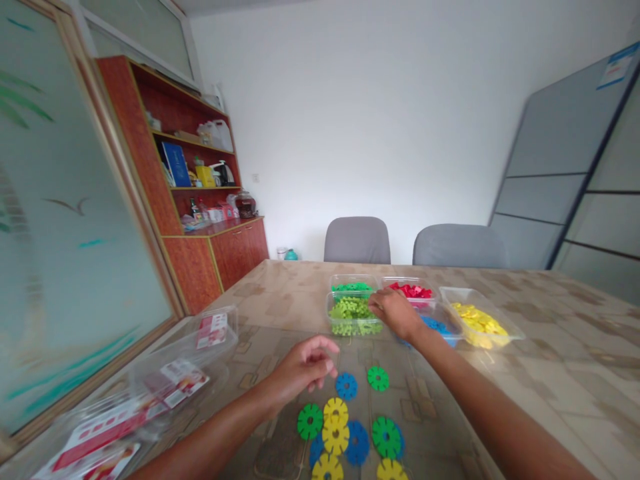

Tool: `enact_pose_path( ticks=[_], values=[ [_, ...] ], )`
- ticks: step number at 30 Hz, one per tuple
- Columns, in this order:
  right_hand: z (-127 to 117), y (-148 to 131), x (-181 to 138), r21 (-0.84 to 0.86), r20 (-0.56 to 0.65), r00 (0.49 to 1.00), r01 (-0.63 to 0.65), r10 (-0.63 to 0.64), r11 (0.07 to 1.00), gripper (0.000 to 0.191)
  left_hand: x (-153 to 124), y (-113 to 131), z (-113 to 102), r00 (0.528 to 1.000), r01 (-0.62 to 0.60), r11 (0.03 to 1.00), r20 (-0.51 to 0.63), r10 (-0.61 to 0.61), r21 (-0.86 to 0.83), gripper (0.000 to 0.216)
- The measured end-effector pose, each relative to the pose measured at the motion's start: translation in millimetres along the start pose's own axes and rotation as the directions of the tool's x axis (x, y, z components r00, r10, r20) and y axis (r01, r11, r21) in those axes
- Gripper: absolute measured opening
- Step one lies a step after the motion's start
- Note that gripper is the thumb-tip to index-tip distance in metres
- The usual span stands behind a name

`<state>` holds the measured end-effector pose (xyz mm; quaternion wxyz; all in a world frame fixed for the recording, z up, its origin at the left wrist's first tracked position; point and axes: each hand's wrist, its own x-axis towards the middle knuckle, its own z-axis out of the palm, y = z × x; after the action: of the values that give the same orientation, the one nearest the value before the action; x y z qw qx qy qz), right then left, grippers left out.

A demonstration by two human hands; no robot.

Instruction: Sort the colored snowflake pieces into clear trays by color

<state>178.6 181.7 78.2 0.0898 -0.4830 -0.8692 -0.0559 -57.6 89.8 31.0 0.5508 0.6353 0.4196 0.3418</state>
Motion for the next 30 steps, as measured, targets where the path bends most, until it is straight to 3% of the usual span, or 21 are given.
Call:
enact_pose_path(
  ticks=[12,18,27,30],
  values=[
    [9.2,0.3,10.0,0.097,0.084,0.996,0.024,-0.033,0.995,0.023,1.0,1.0,0.0,1.0,0.022,1.0,-0.011,-0.022,-0.005,0.038],
    [-3.3,-5.6,5.9,-0.048,0.02,0.996,-0.085,0.086,0.995,0.023,0.9,0.7,-1.5,1.0,0.019,1.0,-0.009,-0.019,0.015,0.035],
    [-7.4,-13.7,-4.1,-0.073,-0.014,0.995,-0.099,0.099,0.992,0.019,1.3,-0.7,-0.4,1.0,0.016,1.0,-0.003,-0.016,0.014,0.035],
    [-6.6,-18.1,-7.4,-0.015,-0.042,0.998,-0.047,0.046,0.999,0.024,3.1,-1.7,-0.8,1.0,0.019,1.0,0.0,-0.019,0.01,0.036]
  ],
)
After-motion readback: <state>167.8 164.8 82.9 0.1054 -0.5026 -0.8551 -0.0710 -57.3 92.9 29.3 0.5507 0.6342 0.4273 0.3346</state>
